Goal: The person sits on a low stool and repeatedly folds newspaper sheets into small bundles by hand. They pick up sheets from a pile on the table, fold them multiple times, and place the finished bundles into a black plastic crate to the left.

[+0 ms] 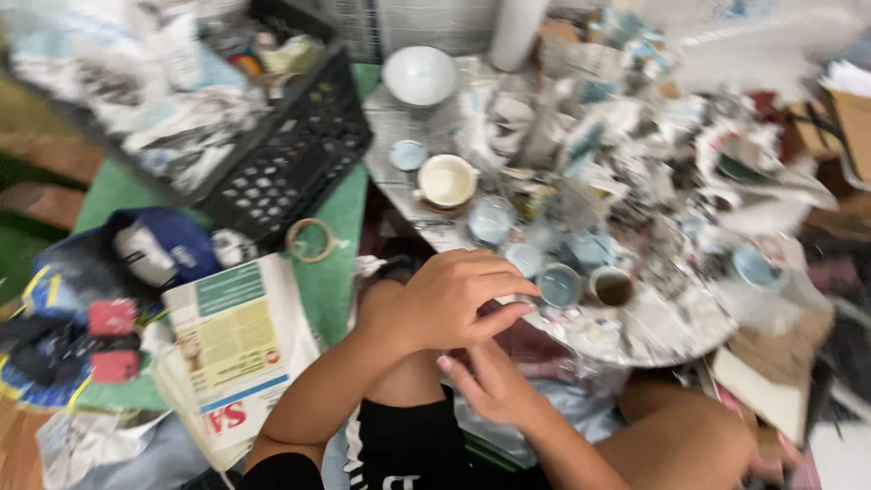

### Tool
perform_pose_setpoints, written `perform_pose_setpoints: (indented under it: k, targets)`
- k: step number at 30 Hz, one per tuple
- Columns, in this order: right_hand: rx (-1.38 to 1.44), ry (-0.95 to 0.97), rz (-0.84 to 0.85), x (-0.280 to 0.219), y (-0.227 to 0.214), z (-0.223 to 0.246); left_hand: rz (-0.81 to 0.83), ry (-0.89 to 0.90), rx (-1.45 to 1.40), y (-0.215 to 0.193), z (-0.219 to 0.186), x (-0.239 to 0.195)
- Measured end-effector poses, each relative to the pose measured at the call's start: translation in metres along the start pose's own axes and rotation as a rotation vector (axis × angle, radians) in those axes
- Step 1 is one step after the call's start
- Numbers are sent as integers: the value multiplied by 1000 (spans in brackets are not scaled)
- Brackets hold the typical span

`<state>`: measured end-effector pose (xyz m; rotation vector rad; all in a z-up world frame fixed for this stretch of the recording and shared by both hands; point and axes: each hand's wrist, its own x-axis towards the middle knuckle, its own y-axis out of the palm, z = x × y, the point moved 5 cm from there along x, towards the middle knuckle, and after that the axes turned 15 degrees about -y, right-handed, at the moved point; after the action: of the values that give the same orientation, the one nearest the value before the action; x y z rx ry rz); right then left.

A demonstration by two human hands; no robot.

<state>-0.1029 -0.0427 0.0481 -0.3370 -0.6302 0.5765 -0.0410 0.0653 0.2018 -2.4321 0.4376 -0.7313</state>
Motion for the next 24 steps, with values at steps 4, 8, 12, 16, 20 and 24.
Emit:
perform_pose_setpoints:
  k: [4, 8, 12, 16, 20, 24]
  targets:
    - [-199, 16, -133, -43, -72, -27, 137, -5, -34, 72, 10, 27]
    - [-262, 49, -335, -92, -171, -40, 55, 105, -79, 127, 18, 53]
    - [-318, 306, -645, -143, -253, -69, 24, 199, -38, 172, 32, 67]
    - [-383, 546, -818, -186, -305, -132, -11, 265, -78, 205, 43, 66]
    - [-729, 614, -498, -224, -297, -190, 80, 154, -162, 217, 67, 57]
    - [-766, 900, -431, -253, -276, -237, 120, 24, -202, 216, 89, 57]
